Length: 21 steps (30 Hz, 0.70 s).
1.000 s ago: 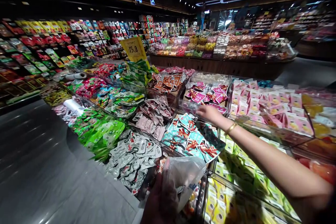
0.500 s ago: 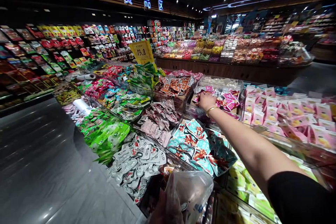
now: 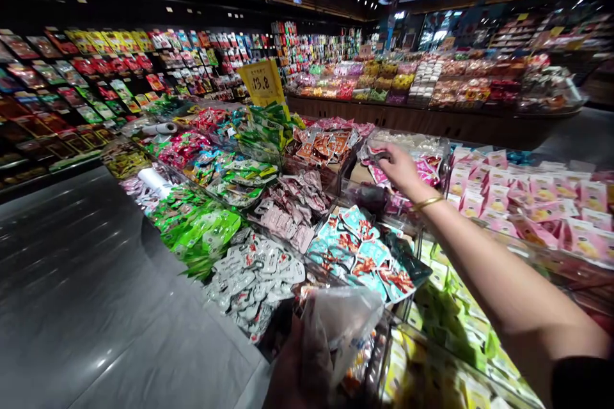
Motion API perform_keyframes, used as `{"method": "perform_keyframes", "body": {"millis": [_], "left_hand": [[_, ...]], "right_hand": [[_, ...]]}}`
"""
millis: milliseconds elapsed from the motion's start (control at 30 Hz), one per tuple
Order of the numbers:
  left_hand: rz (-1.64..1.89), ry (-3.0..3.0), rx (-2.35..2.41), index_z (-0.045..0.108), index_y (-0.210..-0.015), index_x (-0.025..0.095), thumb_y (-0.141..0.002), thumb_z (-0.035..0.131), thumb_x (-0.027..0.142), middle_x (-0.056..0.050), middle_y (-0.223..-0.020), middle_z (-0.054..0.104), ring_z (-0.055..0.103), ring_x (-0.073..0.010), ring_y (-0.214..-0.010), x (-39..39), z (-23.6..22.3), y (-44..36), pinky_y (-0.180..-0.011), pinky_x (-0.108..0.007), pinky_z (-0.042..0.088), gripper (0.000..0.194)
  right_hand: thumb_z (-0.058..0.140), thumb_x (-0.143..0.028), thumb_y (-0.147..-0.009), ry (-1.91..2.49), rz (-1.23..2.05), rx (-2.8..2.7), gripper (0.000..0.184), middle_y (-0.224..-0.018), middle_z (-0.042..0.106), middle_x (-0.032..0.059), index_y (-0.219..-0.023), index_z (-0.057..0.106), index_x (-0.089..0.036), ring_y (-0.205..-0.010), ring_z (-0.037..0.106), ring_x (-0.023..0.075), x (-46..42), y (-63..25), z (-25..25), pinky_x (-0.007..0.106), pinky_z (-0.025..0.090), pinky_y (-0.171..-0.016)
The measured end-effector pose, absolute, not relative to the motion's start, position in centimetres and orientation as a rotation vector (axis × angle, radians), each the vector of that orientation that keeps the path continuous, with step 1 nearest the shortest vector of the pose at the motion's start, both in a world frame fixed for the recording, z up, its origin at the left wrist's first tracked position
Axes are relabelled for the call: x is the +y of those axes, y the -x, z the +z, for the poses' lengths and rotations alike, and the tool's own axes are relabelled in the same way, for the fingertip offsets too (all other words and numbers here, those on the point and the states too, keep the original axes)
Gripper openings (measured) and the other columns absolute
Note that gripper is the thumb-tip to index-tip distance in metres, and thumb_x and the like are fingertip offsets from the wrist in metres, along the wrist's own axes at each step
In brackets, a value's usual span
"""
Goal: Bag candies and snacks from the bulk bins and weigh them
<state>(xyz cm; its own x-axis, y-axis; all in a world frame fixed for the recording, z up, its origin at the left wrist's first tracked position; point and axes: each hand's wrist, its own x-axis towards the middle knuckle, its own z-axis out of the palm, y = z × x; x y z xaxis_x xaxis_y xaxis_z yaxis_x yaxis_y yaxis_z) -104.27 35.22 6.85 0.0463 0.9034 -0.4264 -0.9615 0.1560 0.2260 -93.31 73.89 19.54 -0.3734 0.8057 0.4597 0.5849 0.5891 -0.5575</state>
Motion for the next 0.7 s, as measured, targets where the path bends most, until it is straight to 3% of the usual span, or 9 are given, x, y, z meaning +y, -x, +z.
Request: {"method": "perform_keyframes", "body": {"millis": [200, 300, 400, 500, 600, 700], "left_hand": [[1.466, 0.323, 0.471, 0.072, -0.102, 0.023, -0.089, 0.066, 0.039, 0.002, -0.069, 0.068, 0.06, -0.0069, -0.053, 34.5, 7.9, 104.5, -0.045, -0.014, 0.042, 0.021], [1.47, 0.329, 0.467, 0.071, -0.093, 0.019, -0.088, 0.067, 0.041, 0.002, -0.065, 0.065, 0.055, -0.0064, -0.047, 34.5, 7.9, 104.3, -0.04, -0.014, 0.038, 0.023], [1.445, 0.322, 0.505, 0.072, -0.1, 0.02, -0.09, 0.064, 0.042, 0.0, -0.066, 0.068, 0.061, -0.0093, -0.052, 34.3, 8.1, 103.8, -0.045, -0.016, 0.045, 0.026], [1.444, 0.292, 0.477, 0.069, -0.119, 0.027, -0.094, 0.06, 0.037, -0.002, -0.086, 0.076, 0.069, -0.0111, -0.066, 34.3, 9.0, 103.0, -0.057, -0.016, 0.052, 0.029], [1.459, 0.216, 0.477, 0.068, -0.123, 0.029, -0.094, 0.06, 0.036, -0.003, -0.116, 0.074, 0.071, -0.0144, -0.096, 34.6, 9.8, 102.0, -0.08, -0.02, 0.054, 0.032], [1.48, 0.106, 0.548, 0.067, -0.124, 0.024, -0.092, 0.061, 0.043, -0.007, -0.125, 0.069, 0.064, -0.0209, -0.114, 34.8, 10.2, 101.2, -0.1, -0.032, 0.05, 0.038]], "right_hand": [[0.071, -0.033, -0.075, 0.677, 1.713, -1.761, 0.036, -0.091, 0.07, 0.0032, -0.108, 0.065, -0.021, -0.08, 0.066, 0.0193, 62.2, 87.1, 16.5, 0.036, 0.053, -0.08], [0.08, -0.032, -0.072, 0.651, 2.09, -1.686, 0.037, -0.092, 0.071, 0.0035, -0.105, 0.066, -0.021, -0.084, 0.067, 0.0188, 57.5, 85.1, 13.6, 0.035, 0.053, -0.085], [0.077, -0.036, -0.076, 0.652, 2.249, -1.696, 0.041, -0.097, 0.072, 0.0044, -0.112, 0.065, -0.021, -0.085, 0.067, 0.0189, 54.7, 84.9, 10.9, 0.035, 0.053, -0.084], [0.07, -0.036, -0.081, 0.568, 2.214, -1.943, 0.035, -0.107, 0.072, 0.0063, -0.113, 0.068, -0.02, -0.096, 0.067, 0.0214, 53.3, 85.9, 9.9, 0.038, 0.051, -0.091], [0.058, -0.027, -0.087, 0.395, 2.14, -2.245, 0.029, -0.114, 0.072, 0.005, -0.113, 0.071, -0.022, -0.108, 0.065, 0.0219, 52.4, 86.9, 10.1, 0.039, 0.049, -0.099], [0.054, -0.026, -0.09, 0.304, 1.991, -2.53, 0.036, -0.12, 0.071, 0.0044, -0.123, 0.068, -0.024, -0.11, 0.066, 0.0222, 51.9, 87.0, 10.6, 0.037, 0.05, -0.099]]}}
